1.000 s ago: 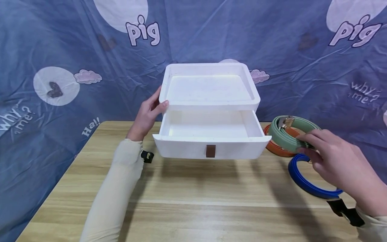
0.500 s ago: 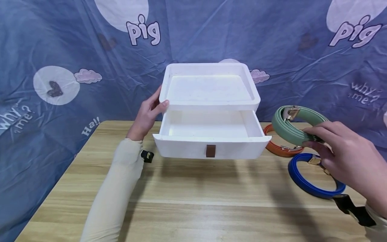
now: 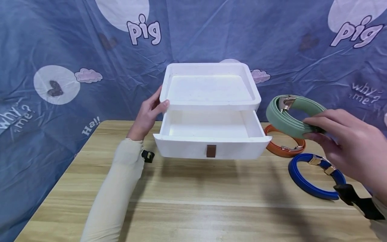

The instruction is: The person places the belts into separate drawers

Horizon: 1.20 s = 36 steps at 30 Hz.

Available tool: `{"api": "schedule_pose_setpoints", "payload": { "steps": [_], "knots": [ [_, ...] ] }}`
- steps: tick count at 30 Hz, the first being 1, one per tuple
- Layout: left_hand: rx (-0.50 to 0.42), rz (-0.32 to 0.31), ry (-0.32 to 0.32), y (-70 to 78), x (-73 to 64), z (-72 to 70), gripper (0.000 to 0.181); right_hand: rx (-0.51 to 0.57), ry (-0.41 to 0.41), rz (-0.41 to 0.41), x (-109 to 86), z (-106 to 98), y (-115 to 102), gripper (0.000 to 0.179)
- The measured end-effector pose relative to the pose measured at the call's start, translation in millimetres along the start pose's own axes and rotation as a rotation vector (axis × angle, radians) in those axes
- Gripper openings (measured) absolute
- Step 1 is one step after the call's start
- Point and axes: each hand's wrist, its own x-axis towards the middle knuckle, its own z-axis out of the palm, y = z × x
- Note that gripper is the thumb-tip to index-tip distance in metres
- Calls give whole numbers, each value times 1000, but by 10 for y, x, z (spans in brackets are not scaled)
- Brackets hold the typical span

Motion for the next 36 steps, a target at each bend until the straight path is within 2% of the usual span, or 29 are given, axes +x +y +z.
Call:
{"api": "schedule_pose_setpoints", "payload": {
  "steps": [2, 4, 13, 14, 17, 25, 30, 36],
  "knots": [
    [-2, 2, 1, 5, -1, 5, 64, 9, -18, -1, 25, -13, -22, 30],
    [-1, -2, 3, 9, -4, 8, 64, 13, -34, -8, 54, -25, -39, 22],
    [13, -6, 22, 8, 12, 11, 66, -1, -56, -39, 187, -55, -78, 20],
    [13, -5, 23, 2, 14, 11, 66, 6, -54, -47, 196, -55, -84, 28],
    [13, -10, 15, -5, 8, 11, 67, 24, -46, -76, 224, -54, -115, 68],
    [13, -4, 10, -5, -8, 1, 67, 54, -24, -149, 284, -43, -200, 70],
    [16, -10, 11, 3, -9, -2, 67, 78, -45, -156, 303, -46, -220, 69],
    [14, -15, 12, 1, -18, 7, 69, 123, -34, -183, 314, -9, -249, 65]
  ]
}}
